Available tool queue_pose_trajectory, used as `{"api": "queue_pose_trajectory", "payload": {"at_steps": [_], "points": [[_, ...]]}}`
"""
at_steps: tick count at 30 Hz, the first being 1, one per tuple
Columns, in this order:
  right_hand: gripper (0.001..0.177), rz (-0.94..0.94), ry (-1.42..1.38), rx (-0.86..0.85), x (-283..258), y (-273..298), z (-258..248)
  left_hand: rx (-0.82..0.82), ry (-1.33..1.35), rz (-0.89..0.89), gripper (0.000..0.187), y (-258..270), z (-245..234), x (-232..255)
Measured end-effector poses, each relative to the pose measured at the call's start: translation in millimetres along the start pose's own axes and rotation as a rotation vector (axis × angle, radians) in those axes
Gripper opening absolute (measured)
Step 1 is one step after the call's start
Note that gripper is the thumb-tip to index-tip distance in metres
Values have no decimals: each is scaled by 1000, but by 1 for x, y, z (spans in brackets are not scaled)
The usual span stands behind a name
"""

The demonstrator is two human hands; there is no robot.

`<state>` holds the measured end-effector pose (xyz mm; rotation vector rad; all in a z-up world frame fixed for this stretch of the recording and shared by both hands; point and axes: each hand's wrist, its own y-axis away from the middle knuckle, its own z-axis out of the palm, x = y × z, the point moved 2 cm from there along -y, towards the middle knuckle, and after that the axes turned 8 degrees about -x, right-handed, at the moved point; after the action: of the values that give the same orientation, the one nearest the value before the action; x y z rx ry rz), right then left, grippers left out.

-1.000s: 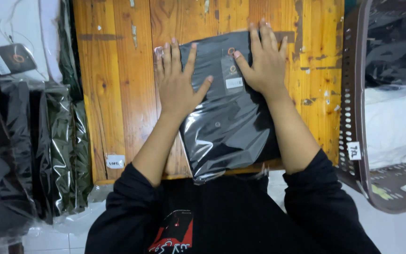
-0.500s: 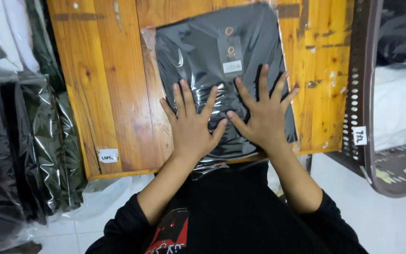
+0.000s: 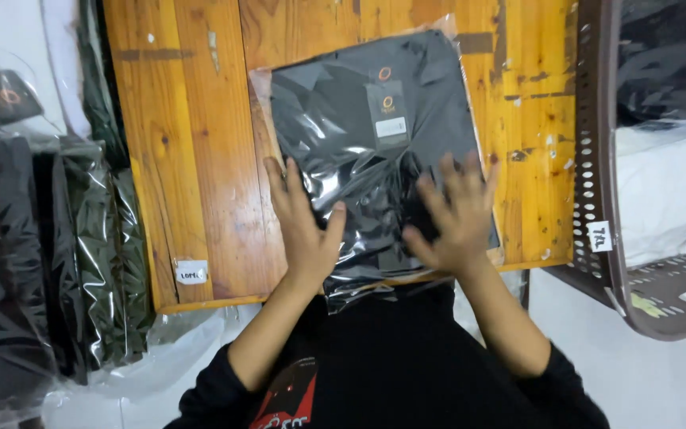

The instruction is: Packaging folded shirts into plastic bags and sealing them at a packing station.

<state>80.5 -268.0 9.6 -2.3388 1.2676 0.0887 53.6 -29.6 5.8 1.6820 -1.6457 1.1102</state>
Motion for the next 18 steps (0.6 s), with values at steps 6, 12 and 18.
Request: {"api": "queue_pose_trajectory", "payload": {"at_steps": [6, 12, 18], "points": [[86, -236, -48, -232, -46, 57, -8, -18, 809, -427, 94, -41, -44, -23], [93, -224, -38, -142, -43, 73, 8, -365, 912, -631, 25, -82, -35, -33], [52, -257, 189, 38, -41, 86, 21, -360, 1048, -582, 49, -75, -35, 6]]}}
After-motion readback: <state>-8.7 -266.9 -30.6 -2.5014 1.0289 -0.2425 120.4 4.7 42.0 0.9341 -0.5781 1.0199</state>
